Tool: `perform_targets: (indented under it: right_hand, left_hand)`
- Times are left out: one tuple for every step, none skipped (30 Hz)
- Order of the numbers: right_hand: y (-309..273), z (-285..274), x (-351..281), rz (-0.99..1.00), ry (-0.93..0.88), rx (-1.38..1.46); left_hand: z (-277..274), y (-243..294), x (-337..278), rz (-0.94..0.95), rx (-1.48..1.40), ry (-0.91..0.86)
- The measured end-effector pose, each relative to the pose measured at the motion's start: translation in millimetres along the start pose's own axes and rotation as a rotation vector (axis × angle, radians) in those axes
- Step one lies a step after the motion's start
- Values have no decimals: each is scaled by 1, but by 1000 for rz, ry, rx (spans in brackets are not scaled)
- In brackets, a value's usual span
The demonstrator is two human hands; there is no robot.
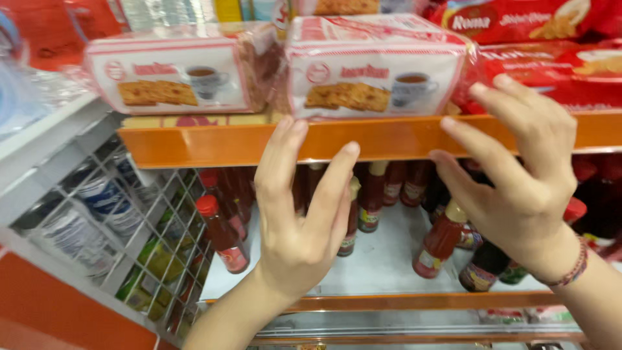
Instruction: The person wipes various packaged food items, including biscuit packs and cracker packs, with a cloth before scanning each with a handheld barcode scanner and placing them on the convenience store shelves.
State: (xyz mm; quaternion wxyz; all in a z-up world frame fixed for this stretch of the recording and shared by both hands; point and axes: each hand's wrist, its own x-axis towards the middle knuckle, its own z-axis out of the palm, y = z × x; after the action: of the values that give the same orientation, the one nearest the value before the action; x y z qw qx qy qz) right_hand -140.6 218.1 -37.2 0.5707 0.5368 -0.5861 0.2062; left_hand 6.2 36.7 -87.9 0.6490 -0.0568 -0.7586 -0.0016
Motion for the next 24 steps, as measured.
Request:
perform_targets:
  right_hand:
    - [-5, -2, -13, 12, 3, 7]
    - [-11, -5, -26, 12, 0, 45]
    - [-17, -8, -41, 12, -2, 83]
    - [-24, -13, -57, 19, -10, 122]
    - [-33, -17, -73, 33, -29, 129]
    - [-41, -21, -89, 44, -45, 131]
    - [-48, -25, -104, 56, -61, 134]
    - [-54, -31, -119, 76, -90, 144]
    - [-60, -38, -133, 96, -117, 155]
    - [-64, -44, -148, 121, -142, 162]
    - [-68, -50, -163, 169, -146, 148]
    - [-74, -57, -178, 224, -150, 135]
    - [-78, -63, -194, 279, -154, 122]
    - [-82, -68, -210, 346, -134, 108]
    - [-83, -73, -227, 412, -113, 92]
    - [-86, -80, -245, 479, -95, 71]
    - [-87, -87, -262, 546, -100, 50]
    - [-87, -93, -280, 610, -102, 29]
    - [-89, -101, -296, 672, -102, 8]
    - [-91, -110, -313, 759, -124, -10]
    - [-93, -121, -328, 847, -143, -30]
    - [-91, -129, -344, 925, -154, -48]
    - [-90, -138, -360, 1010, -171, -88]
    - [-90, -148, -376, 1096, -187, -126]
  left_hand:
    - [1, 5, -11, 15, -25, -12]
    - [2, 10, -23, 2, -83, -38]
    - [4, 16, -35, -11, -140, -65]
    - [5, 23, -47, -28, -203, -99]
    - [8, 30, -60, -34, -254, -125]
    - [12, 37, -71, -37, -306, -146]
    - [16, 44, -81, -40, -358, -167]
    - [20, 51, -90, -29, -411, -200]
    - [25, 58, -98, -17, -465, -233]
    - [31, 65, -106, 0, -521, -267]
    - [37, 73, -114, -4, -586, -300]
    - [43, 81, -123, -10, -651, -340]
    - [50, 89, -132, -15, -715, -381]
    - [57, 97, -141, -14, -774, -403]
    - [65, 106, -150, -14, -833, -425]
    - [73, 117, -160, -18, -897, -449]
    - [81, 128, -169, -15, -927, -483]
    - [90, 139, -178, -11, -953, -514]
    - [98, 151, -187, -6, -979, -545]
    - [106, 165, -196, -21, -1031, -594]
    - [112, 180, -205, -36, -1082, -644]
    - [123, 194, -212, -45, -1126, -686]
    - [134, 209, -220, -54, -1159, -740]
    - [144, 224, -229, -63, -1191, -795]
